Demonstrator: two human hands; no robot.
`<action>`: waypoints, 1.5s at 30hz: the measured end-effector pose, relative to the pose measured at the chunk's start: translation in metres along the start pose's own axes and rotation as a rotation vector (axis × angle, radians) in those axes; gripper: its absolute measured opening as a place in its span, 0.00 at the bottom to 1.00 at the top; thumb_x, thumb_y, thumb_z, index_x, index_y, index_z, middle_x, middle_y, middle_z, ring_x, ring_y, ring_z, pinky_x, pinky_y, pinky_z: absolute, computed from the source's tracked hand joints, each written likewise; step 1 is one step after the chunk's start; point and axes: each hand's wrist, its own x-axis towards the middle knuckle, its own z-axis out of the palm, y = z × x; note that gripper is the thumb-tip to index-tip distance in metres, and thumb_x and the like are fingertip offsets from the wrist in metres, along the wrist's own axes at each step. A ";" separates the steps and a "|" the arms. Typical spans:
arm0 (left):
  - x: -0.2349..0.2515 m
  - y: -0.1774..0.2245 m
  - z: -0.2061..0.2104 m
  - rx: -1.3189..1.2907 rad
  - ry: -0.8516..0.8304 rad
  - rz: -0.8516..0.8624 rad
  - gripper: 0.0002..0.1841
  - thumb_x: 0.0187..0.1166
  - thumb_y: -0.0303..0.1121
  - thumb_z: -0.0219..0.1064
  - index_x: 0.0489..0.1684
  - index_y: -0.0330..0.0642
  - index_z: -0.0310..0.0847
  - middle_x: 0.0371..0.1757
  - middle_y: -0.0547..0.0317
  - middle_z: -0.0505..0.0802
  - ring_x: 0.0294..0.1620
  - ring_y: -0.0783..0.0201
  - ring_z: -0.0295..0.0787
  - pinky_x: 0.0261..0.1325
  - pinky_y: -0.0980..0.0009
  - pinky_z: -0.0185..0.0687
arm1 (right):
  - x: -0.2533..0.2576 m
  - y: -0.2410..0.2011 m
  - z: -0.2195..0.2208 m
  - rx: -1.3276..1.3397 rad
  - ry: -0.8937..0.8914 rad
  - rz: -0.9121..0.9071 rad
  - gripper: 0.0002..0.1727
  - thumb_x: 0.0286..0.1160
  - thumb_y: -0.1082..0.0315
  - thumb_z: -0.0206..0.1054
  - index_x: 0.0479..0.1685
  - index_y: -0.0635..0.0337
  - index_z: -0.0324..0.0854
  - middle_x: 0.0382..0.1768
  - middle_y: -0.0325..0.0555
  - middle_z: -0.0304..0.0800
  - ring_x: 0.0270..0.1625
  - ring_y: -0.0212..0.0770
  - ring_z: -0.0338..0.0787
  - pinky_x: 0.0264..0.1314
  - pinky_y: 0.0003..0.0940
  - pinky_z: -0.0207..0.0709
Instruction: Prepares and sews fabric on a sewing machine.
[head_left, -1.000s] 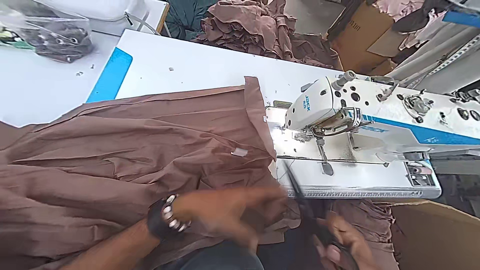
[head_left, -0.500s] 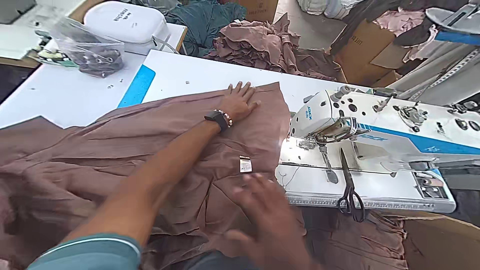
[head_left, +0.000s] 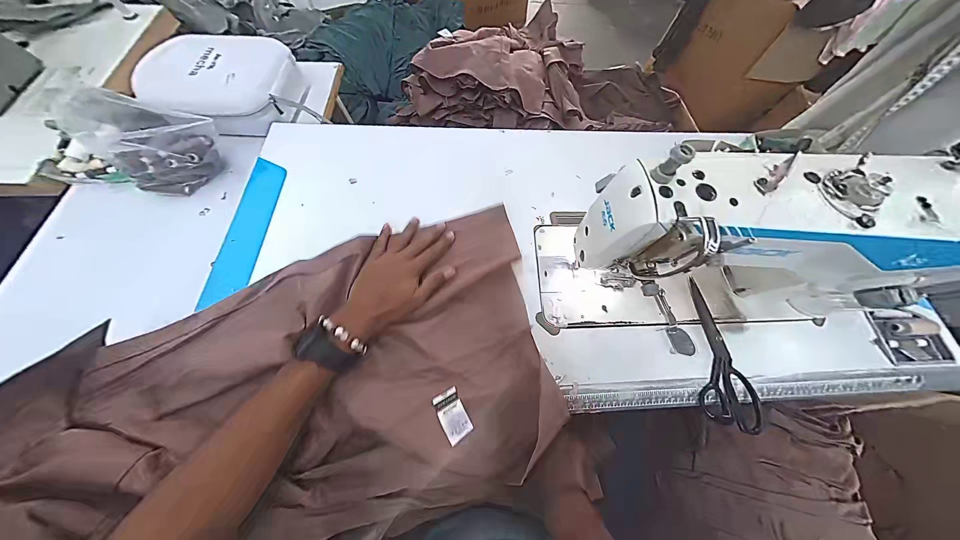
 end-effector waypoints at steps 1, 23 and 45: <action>-0.016 0.015 0.001 -0.016 -0.014 0.037 0.36 0.86 0.70 0.35 0.92 0.72 0.59 0.95 0.78 0.61 0.98 0.58 0.44 0.94 0.35 0.31 | 0.012 -0.005 0.004 0.043 -0.097 -0.117 0.30 0.81 0.57 0.64 0.71 0.75 0.78 0.71 0.75 0.80 0.75 0.71 0.80 0.75 0.68 0.71; 0.019 0.128 0.024 -0.331 0.072 0.101 0.25 0.84 0.63 0.57 0.35 0.51 0.84 0.33 0.62 0.86 0.39 0.58 0.82 0.44 0.56 0.70 | 0.021 0.002 -0.064 0.488 1.186 -0.322 0.12 0.83 0.54 0.62 0.45 0.48 0.88 0.41 0.34 0.92 0.49 0.35 0.88 0.57 0.39 0.79; 0.019 0.185 0.004 -0.665 0.008 0.046 0.11 0.81 0.45 0.67 0.47 0.58 0.95 0.41 0.73 0.94 0.41 0.79 0.88 0.46 0.77 0.84 | 0.061 0.024 -0.128 0.898 1.006 -0.199 0.06 0.70 0.58 0.75 0.39 0.44 0.96 0.34 0.25 0.93 0.38 0.26 0.87 0.48 0.39 0.75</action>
